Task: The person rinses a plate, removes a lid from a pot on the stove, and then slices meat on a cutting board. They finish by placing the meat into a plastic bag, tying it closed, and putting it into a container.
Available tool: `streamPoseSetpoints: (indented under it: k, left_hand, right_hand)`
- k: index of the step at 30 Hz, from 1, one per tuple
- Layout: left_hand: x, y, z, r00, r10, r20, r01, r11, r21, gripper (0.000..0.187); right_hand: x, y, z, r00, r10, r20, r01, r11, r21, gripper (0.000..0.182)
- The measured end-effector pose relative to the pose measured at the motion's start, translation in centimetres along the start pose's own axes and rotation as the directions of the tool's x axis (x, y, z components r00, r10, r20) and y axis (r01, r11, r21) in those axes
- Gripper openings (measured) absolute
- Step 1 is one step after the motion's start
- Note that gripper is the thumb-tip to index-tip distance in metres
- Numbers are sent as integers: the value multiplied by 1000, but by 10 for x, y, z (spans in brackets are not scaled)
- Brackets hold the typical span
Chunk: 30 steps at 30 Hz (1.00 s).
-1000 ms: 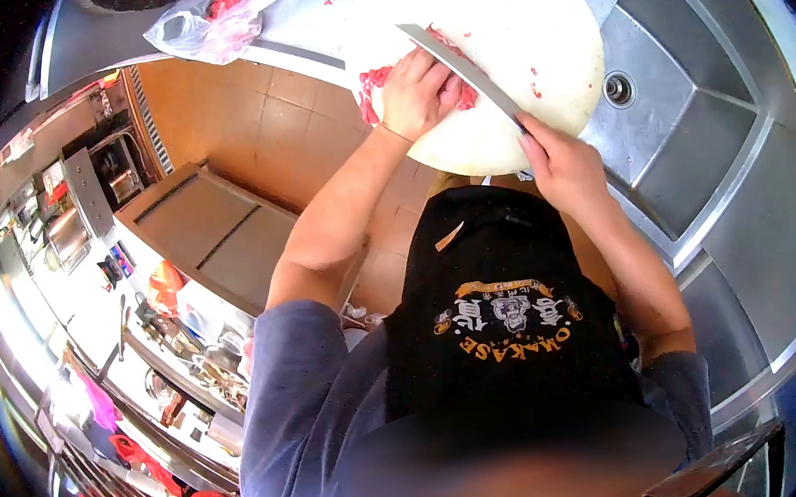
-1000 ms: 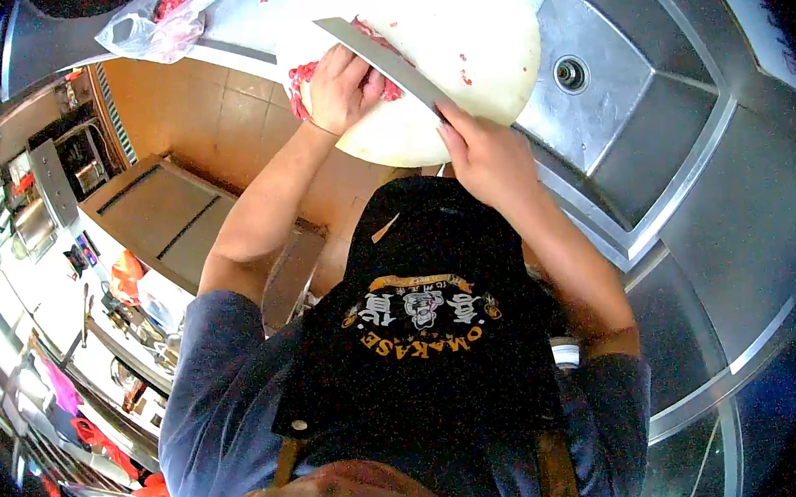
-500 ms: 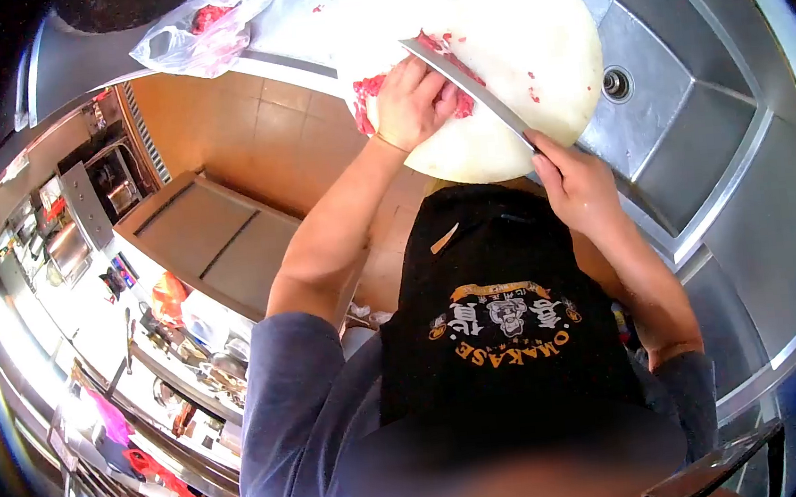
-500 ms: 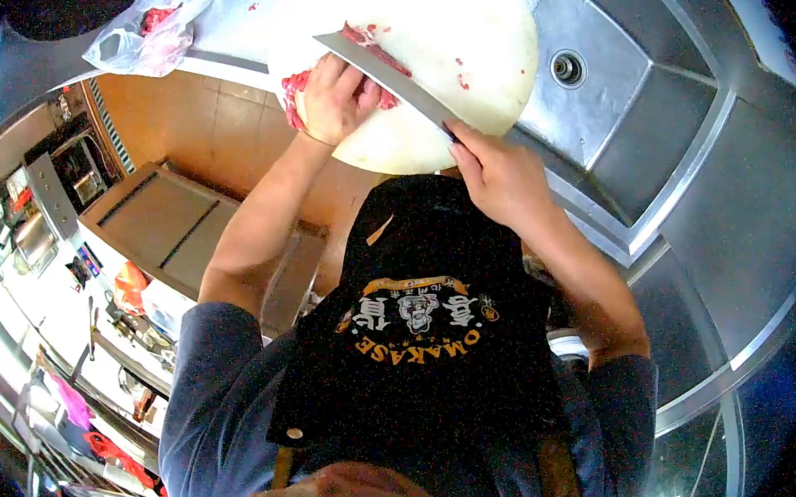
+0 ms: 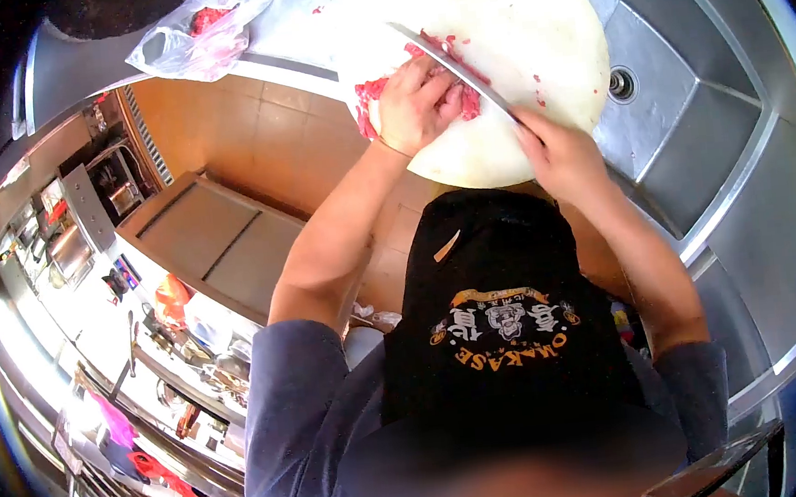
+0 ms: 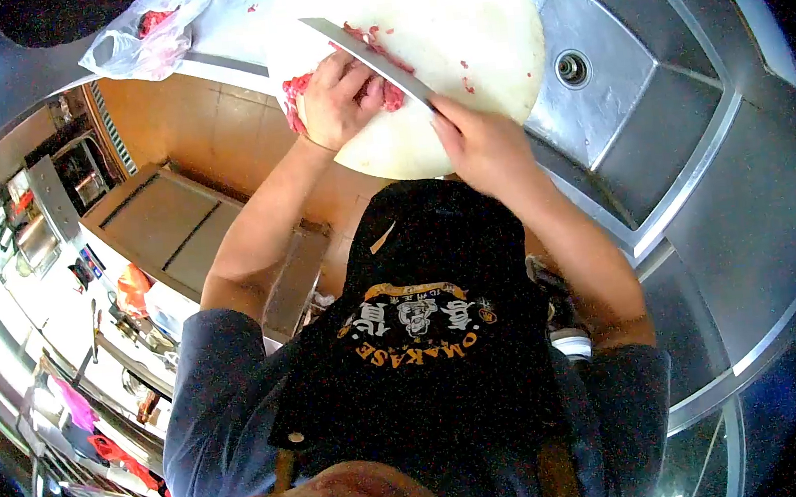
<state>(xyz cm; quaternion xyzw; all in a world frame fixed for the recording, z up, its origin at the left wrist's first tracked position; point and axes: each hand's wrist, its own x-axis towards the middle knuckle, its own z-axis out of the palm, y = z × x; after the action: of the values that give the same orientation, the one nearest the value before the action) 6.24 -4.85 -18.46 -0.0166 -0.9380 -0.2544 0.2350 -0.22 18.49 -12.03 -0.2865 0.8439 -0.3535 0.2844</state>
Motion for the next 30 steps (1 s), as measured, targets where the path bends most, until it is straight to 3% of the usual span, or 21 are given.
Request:
streamPoseSetpoints:
  k: [1,3,4,6,9,14,18,23,26,30]
  left_hand:
    - [-1,0,0,1000,-2,5,2,1000,-7,18]
    - [-1,1,-2,1000,8,20,-7,999,-48,18]
    - [-3,4,-4,1000,18,23,-17,999,-44,18]
    - [-5,6,-6,998,-32,54,35,998,-55,21]
    - [-7,7,-7,998,-51,42,54,997,-62,23]
    - [-6,2,-6,998,2,68,1,999,-45,25]
    - [-4,5,-6,998,14,53,-12,999,-33,24]
    - [-4,3,-1,1000,3,21,-2,1000,-12,20]
    - [-2,5,-4,999,-18,49,19,1000,-20,20]
    - [-5,0,0,1000,-17,-1,17,998,-65,21]
  right_hand:
    - [31,0,14,1000,-26,1,26,1000,-9,29]
    - [84,-8,23,996,-89,5,88,986,140,30]
    - [99,-10,26,992,-111,-65,117,987,112,31]
    - [89,-17,18,985,-75,-154,75,997,-10,30]
    - [37,-7,9,969,-91,-228,94,996,-1,30]
    - [-46,-14,-18,998,-43,-47,38,994,-105,30]
    - [-46,-13,-22,999,-17,-47,12,994,-110,30]
    - [15,-18,6,999,-41,-20,40,998,-50,31]
    - [-13,-10,-5,1000,4,6,-4,1000,-19,32]
    - [-22,7,0,987,-98,-129,100,995,13,29]
